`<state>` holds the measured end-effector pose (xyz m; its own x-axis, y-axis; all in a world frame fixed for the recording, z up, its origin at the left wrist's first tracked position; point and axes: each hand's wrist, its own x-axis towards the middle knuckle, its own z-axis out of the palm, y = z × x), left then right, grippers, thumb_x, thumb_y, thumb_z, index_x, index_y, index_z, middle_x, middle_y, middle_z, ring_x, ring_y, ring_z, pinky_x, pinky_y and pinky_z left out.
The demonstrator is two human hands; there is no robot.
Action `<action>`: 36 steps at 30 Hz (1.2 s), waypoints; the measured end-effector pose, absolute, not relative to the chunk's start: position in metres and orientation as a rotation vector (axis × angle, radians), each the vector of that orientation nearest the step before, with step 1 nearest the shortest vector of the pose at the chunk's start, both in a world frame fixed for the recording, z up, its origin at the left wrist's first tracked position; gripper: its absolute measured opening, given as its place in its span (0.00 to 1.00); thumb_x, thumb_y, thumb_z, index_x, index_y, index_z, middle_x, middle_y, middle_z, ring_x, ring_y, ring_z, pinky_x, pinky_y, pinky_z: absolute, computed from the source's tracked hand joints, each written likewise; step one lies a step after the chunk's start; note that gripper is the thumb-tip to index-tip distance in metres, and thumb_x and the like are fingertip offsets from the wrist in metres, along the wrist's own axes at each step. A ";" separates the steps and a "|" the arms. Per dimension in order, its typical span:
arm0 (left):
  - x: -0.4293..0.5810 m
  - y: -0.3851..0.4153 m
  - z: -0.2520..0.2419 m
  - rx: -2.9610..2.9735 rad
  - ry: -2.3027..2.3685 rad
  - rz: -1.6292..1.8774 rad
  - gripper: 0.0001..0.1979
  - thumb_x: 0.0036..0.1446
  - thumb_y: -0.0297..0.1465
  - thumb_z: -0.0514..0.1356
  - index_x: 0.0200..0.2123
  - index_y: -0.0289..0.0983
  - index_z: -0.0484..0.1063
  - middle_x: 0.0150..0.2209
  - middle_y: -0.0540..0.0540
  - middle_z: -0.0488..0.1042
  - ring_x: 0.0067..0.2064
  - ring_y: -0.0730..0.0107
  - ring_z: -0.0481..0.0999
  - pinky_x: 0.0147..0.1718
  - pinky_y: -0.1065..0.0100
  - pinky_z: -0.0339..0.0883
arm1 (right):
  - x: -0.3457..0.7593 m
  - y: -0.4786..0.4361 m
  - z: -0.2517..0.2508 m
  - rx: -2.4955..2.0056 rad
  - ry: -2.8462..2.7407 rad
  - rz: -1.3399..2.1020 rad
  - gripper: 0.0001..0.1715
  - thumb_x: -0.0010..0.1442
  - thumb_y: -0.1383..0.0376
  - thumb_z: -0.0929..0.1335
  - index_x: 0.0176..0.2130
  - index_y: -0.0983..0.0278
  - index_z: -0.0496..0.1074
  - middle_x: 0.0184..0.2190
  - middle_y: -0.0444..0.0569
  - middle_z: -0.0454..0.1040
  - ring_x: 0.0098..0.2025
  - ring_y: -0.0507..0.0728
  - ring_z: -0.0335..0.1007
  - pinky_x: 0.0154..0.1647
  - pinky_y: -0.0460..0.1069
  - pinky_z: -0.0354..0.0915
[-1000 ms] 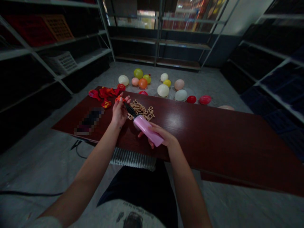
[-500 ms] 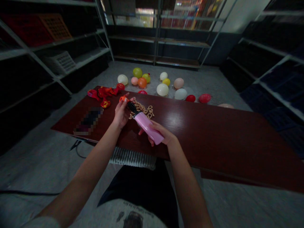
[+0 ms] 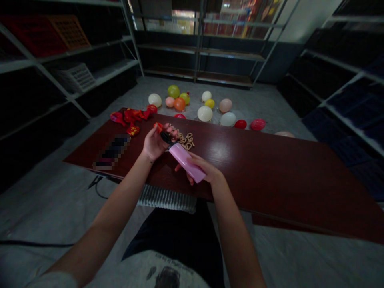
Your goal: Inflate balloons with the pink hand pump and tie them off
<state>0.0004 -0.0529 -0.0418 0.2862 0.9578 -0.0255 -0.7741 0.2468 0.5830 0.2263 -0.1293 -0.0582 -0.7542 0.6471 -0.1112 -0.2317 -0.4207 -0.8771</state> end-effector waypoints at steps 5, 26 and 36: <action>-0.002 -0.058 -0.029 0.395 0.388 1.196 0.35 0.71 0.55 0.45 0.38 0.33 0.79 0.15 0.54 0.55 0.18 0.75 0.62 0.26 0.71 0.69 | 0.225 -0.132 -0.056 -0.674 -1.305 2.204 0.44 0.65 0.52 0.69 0.71 0.56 0.48 0.46 0.53 0.80 0.22 0.53 0.76 0.18 0.48 0.73; -0.012 -0.052 -0.032 0.182 0.424 1.452 0.34 0.73 0.45 0.52 0.17 0.38 0.44 0.13 0.58 0.44 0.11 0.83 0.46 0.12 0.76 0.46 | 0.212 -0.143 -0.040 -1.035 -1.468 2.042 0.47 0.63 0.52 0.71 0.73 0.53 0.49 0.41 0.47 0.80 0.23 0.51 0.74 0.20 0.46 0.70; -0.049 -0.047 0.025 0.339 0.611 1.620 0.34 0.71 0.46 0.55 0.18 0.38 0.45 0.13 0.57 0.44 0.12 0.82 0.46 0.12 0.74 0.46 | 0.235 -0.144 -0.031 -1.351 -2.123 1.093 0.38 0.59 0.52 0.73 0.64 0.60 0.66 0.56 0.52 0.76 0.51 0.62 0.75 0.53 0.58 0.70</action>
<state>-0.0493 -0.0475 0.0249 -0.1477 0.9805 -0.1297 -0.8221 -0.0488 0.5673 0.2345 -0.1438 -0.0306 -0.4557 0.8868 -0.0769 0.5779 0.2291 -0.7833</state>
